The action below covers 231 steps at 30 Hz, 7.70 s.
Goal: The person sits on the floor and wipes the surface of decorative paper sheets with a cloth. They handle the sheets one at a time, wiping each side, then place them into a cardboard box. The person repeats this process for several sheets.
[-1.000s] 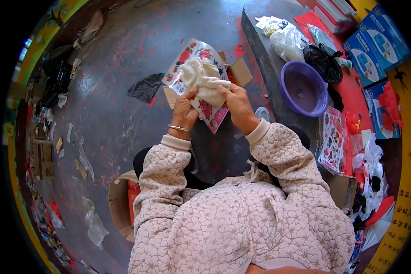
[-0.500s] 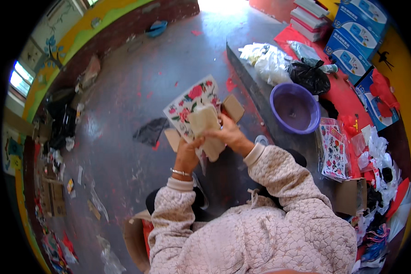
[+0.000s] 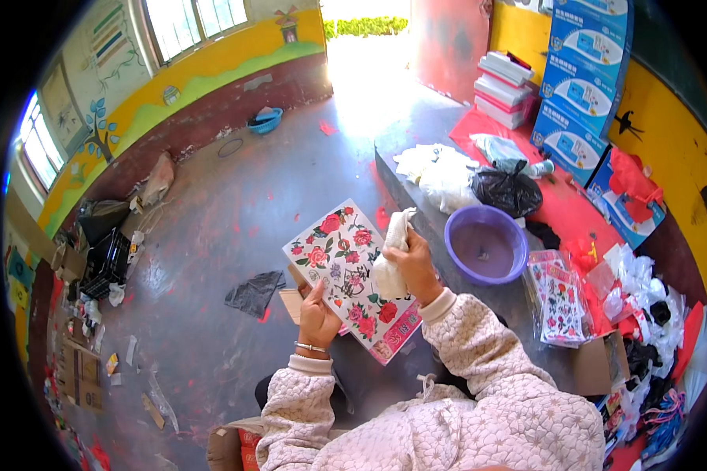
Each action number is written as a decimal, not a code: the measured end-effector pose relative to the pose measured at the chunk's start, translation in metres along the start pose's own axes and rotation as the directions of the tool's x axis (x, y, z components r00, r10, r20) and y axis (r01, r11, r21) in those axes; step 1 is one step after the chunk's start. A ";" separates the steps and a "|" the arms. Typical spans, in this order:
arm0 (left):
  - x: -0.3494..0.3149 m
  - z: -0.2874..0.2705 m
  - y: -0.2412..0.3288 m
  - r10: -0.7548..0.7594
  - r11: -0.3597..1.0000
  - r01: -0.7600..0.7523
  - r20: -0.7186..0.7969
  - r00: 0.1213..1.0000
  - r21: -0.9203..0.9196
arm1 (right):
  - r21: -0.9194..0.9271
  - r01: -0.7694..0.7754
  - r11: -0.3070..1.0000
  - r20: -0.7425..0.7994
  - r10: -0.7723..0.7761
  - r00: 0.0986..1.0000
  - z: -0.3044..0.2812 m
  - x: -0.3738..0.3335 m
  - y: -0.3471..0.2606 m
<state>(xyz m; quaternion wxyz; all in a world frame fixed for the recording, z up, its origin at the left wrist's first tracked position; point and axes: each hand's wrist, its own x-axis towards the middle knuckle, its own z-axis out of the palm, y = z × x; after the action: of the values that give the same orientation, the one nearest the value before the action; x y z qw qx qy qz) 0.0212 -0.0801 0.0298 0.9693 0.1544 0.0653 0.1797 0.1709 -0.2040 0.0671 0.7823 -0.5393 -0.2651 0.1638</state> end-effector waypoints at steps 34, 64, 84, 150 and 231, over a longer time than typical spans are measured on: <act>0.014 0.051 0.010 -0.034 0.998 0.023 0.233 0.972 0.051 | -0.575 0.280 0.769 0.171 -0.222 0.960 0.014 0.048 0.043; 0.024 -0.003 0.022 -0.258 0.956 0.249 0.038 0.965 0.155 | 0.441 -0.688 0.576 0.278 0.642 0.715 -0.050 0.052 0.021; 0.027 -0.020 0.017 -0.047 0.961 0.089 -0.162 0.986 0.262 | -0.267 -0.373 0.888 -0.337 0.277 0.900 -0.053 0.051 -0.002; 0.042 -0.071 0.037 -0.088 0.990 0.114 0.276 0.957 -0.080 | -0.462 0.723 0.513 0.618 -0.399 0.677 0.054 -0.045 0.048; 0.041 -0.010 0.000 -0.082 0.279 0.108 -0.088 0.993 0.954 | -0.702 0.597 0.389 0.388 -0.494 0.778 -0.040 0.029 0.008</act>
<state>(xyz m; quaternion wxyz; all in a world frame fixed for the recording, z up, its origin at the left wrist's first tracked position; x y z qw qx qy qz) 0.0570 -0.0623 0.0172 0.6928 0.6969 0.1791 0.0486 0.2182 -0.2155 0.0556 0.4489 -0.7000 -0.5153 -0.2073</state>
